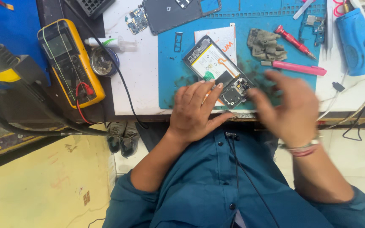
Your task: The person uses a heat gun to warm the back of a disassembled smartphone, then wipes the battery area with a cloth. They use a red screwdriver to remove screws from the motherboard, lift the board out, and use pliers to cut a ribbon cable. Finally, they use a pink plastic tool to pry and separate components within the phone chassis.
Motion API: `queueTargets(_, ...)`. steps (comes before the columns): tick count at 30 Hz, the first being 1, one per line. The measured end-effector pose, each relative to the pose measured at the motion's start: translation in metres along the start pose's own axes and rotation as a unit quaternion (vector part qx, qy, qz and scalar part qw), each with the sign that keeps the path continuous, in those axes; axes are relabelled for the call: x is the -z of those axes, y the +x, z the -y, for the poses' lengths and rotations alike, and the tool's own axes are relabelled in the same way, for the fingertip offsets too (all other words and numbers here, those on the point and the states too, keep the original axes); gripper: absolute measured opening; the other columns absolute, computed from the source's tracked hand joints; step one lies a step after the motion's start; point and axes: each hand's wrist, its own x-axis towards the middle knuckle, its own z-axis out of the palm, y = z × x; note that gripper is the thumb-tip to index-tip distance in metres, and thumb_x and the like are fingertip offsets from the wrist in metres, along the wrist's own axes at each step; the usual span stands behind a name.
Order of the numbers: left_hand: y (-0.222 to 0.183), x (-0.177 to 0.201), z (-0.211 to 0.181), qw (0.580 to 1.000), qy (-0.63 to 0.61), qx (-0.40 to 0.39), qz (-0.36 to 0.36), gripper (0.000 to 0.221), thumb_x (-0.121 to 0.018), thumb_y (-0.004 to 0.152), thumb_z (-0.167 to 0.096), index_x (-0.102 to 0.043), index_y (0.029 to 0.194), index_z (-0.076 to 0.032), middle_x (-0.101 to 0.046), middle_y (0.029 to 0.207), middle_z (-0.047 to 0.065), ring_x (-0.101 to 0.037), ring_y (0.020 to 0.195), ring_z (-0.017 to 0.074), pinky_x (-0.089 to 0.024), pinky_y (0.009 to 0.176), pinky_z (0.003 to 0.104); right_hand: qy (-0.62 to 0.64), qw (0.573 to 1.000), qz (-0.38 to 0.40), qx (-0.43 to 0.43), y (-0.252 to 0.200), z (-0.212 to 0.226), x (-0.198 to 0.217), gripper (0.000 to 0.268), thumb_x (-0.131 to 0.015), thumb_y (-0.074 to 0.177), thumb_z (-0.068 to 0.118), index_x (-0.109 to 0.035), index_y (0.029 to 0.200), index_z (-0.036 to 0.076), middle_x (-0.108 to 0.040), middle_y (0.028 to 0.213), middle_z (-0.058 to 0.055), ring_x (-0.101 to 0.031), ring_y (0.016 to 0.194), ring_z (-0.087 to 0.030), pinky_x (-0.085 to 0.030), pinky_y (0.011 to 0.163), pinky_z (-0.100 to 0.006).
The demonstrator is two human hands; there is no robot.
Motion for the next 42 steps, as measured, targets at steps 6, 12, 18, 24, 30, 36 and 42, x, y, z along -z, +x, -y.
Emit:
queueTargets(6, -0.01, -0.006, 0.005, 0.998, -0.062, -0.02, 0.006, 0.06, -0.083, 0.095, -0.04, -0.062, 0.138, -0.004, -0.057, 0.137, 0.013, -0.058, 0.115, 0.0315, -0.049, 0.098, 0.043, -0.007, 0.998, -0.045, 0.045, -0.012, 0.028, -0.019, 0.05, -0.087, 0.092, 0.03, -0.066, 0.127, 0.001, -0.073, 0.114, -0.013, -0.069, 0.094, -0.029, -0.055, 0.082, -0.038)
queueTargets(12, -0.011, -0.003, 0.004, 0.998, -0.06, -0.027, -0.006, 0.064, -0.084, 0.091, -0.041, -0.06, 0.138, -0.005, -0.056, 0.136, 0.012, -0.059, 0.116, 0.0311, -0.05, 0.101, 0.045, 0.309, 0.925, 0.056, -0.213, -0.013, 0.012, -0.025, 0.048, -0.085, 0.085, 0.026, -0.064, 0.12, 0.0, -0.067, 0.091, -0.006, -0.055, 0.065, -0.007, -0.045, 0.055, -0.023)
queueTargets(18, -0.005, 0.006, 0.003, 0.998, -0.057, -0.018, -0.01, 0.064, -0.081, 0.085, -0.038, -0.062, 0.136, -0.006, -0.055, 0.137, 0.012, -0.059, 0.118, 0.0305, -0.037, 0.103, 0.046, 0.587, 0.722, 0.183, -0.317, -0.017, -0.014, -0.024, 0.027, -0.074, 0.093, 0.013, -0.066, 0.11, -0.006, -0.07, 0.086, -0.006, -0.061, 0.064, -0.008, -0.048, 0.057, -0.021)
queueTargets(24, 0.021, 0.021, 0.012, 0.995, 0.021, -0.077, -0.063, 0.04, -0.077, 0.089, -0.018, -0.071, 0.129, -0.017, -0.069, 0.126, -0.003, -0.064, 0.121, 0.0178, -0.035, 0.117, 0.044, 0.705, 0.628, 0.186, -0.272, -0.021, -0.004, -0.004, 0.029, -0.069, 0.098, 0.013, -0.06, 0.114, -0.01, -0.068, 0.089, -0.011, -0.063, 0.07, -0.013, -0.053, 0.062, -0.027)
queueTargets(30, 0.048, 0.037, 0.015, 0.978, -0.184, -0.039, -0.091, 0.036, -0.084, 0.086, -0.023, -0.07, 0.116, -0.008, -0.07, 0.107, 0.005, -0.068, 0.101, 0.0268, -0.047, 0.097, 0.043, 0.755, 0.624, 0.065, -0.19, -0.029, 0.002, 0.003, 0.037, -0.064, 0.103, 0.027, -0.065, 0.114, -0.008, -0.071, 0.092, -0.015, -0.066, 0.078, -0.021, -0.054, 0.073, -0.032)
queueTargets(36, 0.041, 0.012, 0.021, 0.927, -0.345, 0.129, -0.075, 0.023, -0.07, 0.103, -0.005, -0.07, 0.125, -0.008, -0.074, 0.125, 0.007, -0.074, 0.116, 0.0211, -0.056, 0.099, 0.031, 0.267, 0.941, -0.2, -0.058, -0.007, -0.116, 0.003, 0.007, -0.059, 0.115, -0.004, -0.064, 0.119, -0.006, -0.072, 0.11, -0.016, -0.068, 0.1, -0.019, -0.056, 0.092, -0.031)
queueTargets(42, 0.02, -0.005, 0.023, 0.557, -0.762, 0.289, -0.16, 0.04, -0.054, 0.115, -0.018, -0.051, 0.149, 0.001, -0.06, 0.148, 0.013, -0.057, 0.139, 0.0217, -0.041, 0.123, 0.038, 0.184, 0.978, -0.083, -0.055, 0.007, -0.281, 0.003, 0.022, -0.054, 0.115, -0.003, -0.057, 0.137, -0.003, -0.068, 0.127, -0.018, -0.066, 0.116, -0.021, -0.054, 0.103, -0.033)
